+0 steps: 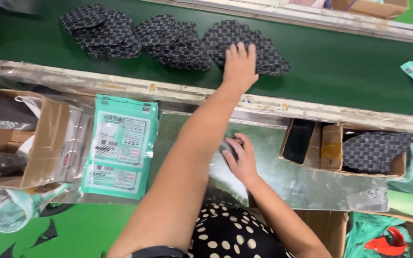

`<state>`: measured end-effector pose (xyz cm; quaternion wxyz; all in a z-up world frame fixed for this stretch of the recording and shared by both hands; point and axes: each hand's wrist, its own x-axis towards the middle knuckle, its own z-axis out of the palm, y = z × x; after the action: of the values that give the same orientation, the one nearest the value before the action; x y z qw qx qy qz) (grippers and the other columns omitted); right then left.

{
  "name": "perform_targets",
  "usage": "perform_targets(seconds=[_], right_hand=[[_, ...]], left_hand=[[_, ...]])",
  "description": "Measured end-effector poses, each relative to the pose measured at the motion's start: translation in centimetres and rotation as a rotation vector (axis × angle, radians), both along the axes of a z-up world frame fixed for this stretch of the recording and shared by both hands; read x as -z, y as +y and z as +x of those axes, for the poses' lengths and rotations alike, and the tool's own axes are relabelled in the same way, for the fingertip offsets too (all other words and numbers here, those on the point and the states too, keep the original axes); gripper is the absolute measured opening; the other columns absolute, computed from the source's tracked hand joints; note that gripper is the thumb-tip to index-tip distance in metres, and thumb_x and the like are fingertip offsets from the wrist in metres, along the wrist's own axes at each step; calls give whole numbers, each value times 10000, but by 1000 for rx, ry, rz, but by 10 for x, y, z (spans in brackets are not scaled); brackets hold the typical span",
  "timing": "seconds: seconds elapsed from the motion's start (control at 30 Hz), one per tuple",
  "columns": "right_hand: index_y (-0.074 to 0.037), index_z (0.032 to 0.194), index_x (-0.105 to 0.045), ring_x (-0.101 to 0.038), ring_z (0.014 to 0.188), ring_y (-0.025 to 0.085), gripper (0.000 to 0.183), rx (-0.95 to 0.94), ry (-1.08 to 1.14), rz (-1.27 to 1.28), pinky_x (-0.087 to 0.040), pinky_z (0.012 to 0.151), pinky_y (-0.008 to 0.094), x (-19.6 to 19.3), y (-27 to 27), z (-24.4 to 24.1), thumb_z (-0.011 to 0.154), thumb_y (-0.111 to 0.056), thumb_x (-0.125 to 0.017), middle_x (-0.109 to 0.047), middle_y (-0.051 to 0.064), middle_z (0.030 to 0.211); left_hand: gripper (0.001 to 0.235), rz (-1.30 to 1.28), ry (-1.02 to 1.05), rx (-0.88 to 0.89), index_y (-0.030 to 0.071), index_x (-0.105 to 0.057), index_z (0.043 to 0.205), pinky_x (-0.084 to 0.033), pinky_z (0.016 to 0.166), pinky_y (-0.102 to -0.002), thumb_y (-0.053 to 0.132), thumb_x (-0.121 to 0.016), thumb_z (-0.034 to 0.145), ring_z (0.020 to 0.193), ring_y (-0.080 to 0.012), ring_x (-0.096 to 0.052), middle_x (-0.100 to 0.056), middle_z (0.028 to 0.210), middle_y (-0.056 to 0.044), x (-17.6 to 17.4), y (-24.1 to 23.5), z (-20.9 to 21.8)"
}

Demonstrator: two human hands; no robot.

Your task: Packaging black patterned fabric masks into teal plastic shipping bags at a factory workstation.

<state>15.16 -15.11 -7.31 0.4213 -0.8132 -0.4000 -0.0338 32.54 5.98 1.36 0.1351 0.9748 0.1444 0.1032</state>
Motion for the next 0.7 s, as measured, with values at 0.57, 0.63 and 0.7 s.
perform_targets(seconds=[0.57, 0.63, 0.7], right_hand=[[-60, 1371, -566, -602, 1244, 260, 735, -243, 365, 26, -477, 1085, 370, -56, -12, 6, 721, -113, -905, -604, 155, 1377], [-53, 1446, -471, -559, 1256, 263, 894, -247, 391, 41, -447, 1095, 378, -45, 0, -6, 680, -96, -931, -566, 181, 1378], [-64, 1560, -83, -527, 1265, 238, 1241, -283, 543, 146, -416, 1092, 377, -39, 10, -14, 661, -124, -937, -511, 160, 1367]], left_hand=[[1009, -1041, -200, 333, 99, -329, 1544, -382, 1184, -388, 55, -888, 705, 1436, -281, -446, -432, 1566, -182, 27, 20, -314], [1092, -1093, -223, 255, 80, -258, 1563, -359, 1190, -381, 46, -903, 682, 1440, -263, -433, -401, 1592, -197, 58, 10, -323], [1272, -1124, -369, 386, 65, -146, 1581, -250, 1189, -383, 68, -958, 601, 1456, -267, -300, -316, 1538, -255, 42, -5, -327]])
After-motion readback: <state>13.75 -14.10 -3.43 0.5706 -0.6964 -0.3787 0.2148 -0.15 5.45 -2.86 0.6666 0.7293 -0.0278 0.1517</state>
